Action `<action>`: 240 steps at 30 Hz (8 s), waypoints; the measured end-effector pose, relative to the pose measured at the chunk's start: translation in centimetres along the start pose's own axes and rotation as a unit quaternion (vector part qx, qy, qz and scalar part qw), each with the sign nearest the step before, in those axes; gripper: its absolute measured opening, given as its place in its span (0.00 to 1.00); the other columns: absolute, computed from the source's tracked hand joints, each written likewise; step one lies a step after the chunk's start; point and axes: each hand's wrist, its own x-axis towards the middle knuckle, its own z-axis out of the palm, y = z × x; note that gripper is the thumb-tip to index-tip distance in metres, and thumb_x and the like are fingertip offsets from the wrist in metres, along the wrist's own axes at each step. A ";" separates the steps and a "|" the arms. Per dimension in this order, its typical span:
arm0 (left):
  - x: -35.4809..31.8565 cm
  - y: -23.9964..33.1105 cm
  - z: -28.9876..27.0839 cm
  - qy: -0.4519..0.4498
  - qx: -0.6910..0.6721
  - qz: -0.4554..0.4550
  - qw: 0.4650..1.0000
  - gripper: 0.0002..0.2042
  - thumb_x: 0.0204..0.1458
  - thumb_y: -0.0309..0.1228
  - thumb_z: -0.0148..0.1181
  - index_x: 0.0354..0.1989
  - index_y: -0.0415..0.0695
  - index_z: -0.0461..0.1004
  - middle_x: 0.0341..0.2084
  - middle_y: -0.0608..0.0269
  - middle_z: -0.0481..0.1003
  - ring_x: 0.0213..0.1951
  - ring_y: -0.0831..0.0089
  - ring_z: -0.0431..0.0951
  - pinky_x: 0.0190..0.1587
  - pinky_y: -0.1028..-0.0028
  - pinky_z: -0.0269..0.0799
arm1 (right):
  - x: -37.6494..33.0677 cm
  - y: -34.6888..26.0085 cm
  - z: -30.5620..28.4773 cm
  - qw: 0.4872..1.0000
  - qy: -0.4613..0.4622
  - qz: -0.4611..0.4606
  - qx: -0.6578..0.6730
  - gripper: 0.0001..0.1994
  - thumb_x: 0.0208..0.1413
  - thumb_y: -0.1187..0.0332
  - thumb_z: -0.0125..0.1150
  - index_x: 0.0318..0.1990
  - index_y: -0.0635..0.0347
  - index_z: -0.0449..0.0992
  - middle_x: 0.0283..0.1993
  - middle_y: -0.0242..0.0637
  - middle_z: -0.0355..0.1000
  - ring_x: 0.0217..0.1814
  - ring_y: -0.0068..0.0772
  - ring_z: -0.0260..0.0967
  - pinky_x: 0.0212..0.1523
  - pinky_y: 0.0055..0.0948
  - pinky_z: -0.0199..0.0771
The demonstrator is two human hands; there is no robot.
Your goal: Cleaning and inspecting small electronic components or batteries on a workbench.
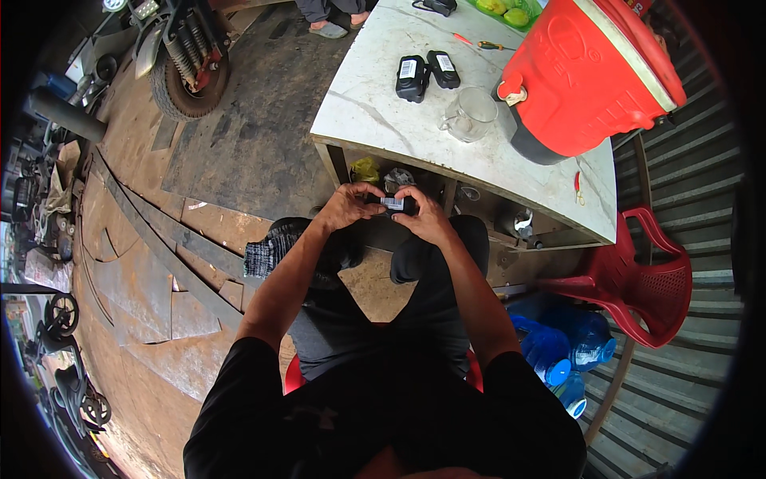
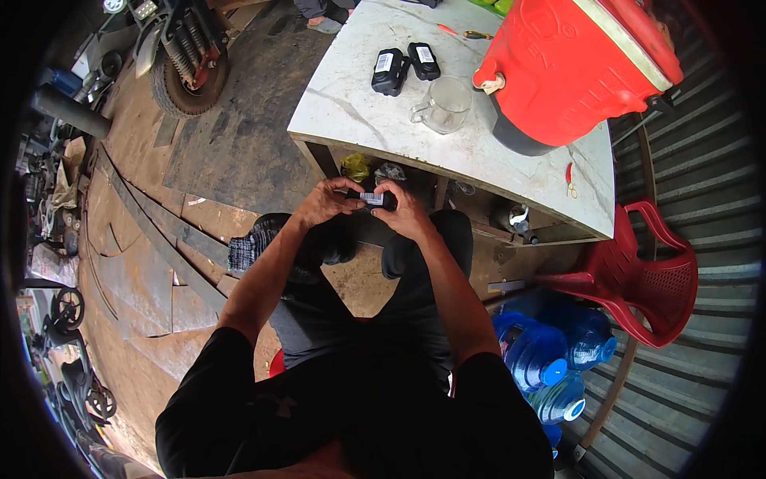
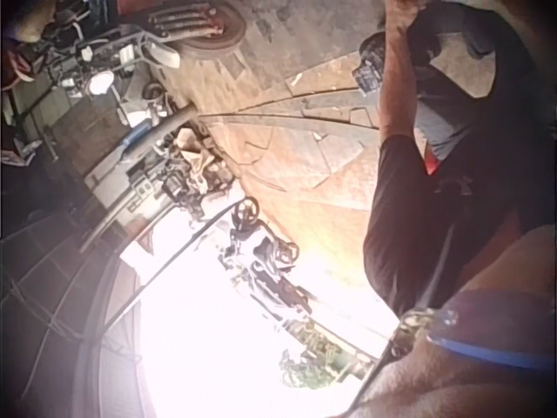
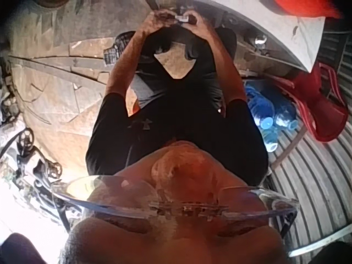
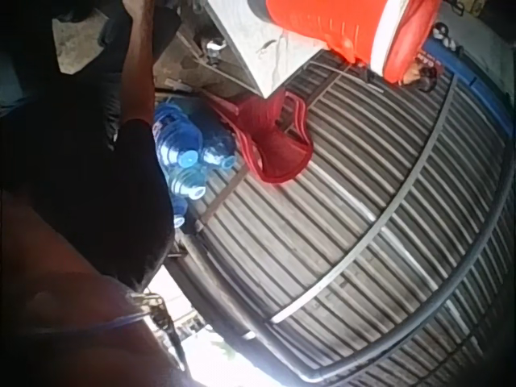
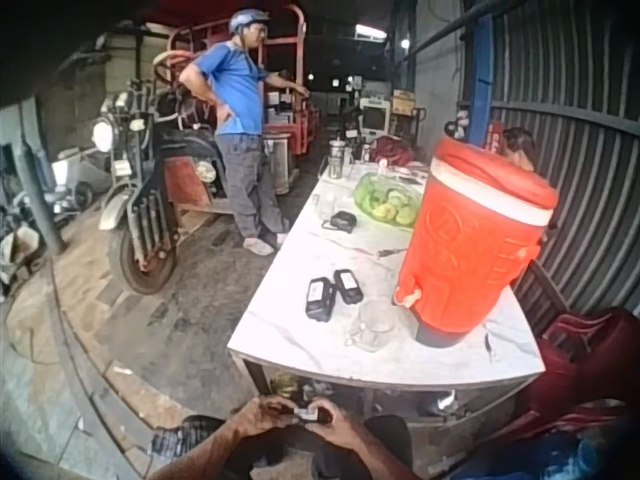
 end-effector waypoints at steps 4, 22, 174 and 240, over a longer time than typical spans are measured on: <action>0.0 0.0 0.2 0.005 -0.004 -0.030 1.000 0.12 0.49 0.22 0.66 0.43 0.42 0.76 0.29 0.68 0.78 0.32 0.82 0.76 0.33 0.80 0.72 | -0.3 -0.1 0.1 0.998 0.005 -0.042 -0.048 0.23 0.42 0.71 0.70 0.48 0.56 0.68 0.56 0.40 0.67 0.59 0.41 0.67 0.54 0.32 0.68; -0.3 0.0 1.1 -0.004 0.149 0.076 0.986 0.18 0.43 0.22 0.70 0.45 0.44 0.74 0.33 0.70 0.76 0.30 0.83 0.72 0.35 0.80 0.69 | -0.2 -0.7 -0.2 0.999 -0.022 0.004 -0.045 0.21 0.46 0.71 0.67 0.48 0.54 0.69 0.45 0.38 0.72 0.50 0.39 0.71 0.50 0.33 0.68; 0.2 -2.2 -0.2 0.034 0.153 0.059 0.986 0.12 0.47 0.26 0.68 0.42 0.44 0.79 0.25 0.71 0.77 0.28 0.87 0.71 0.32 0.80 0.69 | 0.0 1.9 0.5 0.994 0.097 -0.032 -0.051 0.17 0.42 0.65 0.73 0.39 0.59 0.75 0.31 0.32 0.75 0.28 0.24 0.69 0.30 0.27 0.70; 0.5 -2.1 -0.7 0.018 -0.034 0.013 0.999 0.14 0.45 0.17 0.68 0.40 0.39 0.71 0.33 0.58 0.80 0.37 0.72 0.81 0.34 0.77 0.75 | 0.2 1.1 -0.4 0.979 0.046 0.098 0.175 0.13 0.49 0.73 0.69 0.38 0.63 0.69 0.37 0.34 0.71 0.36 0.22 0.73 0.31 0.23 0.79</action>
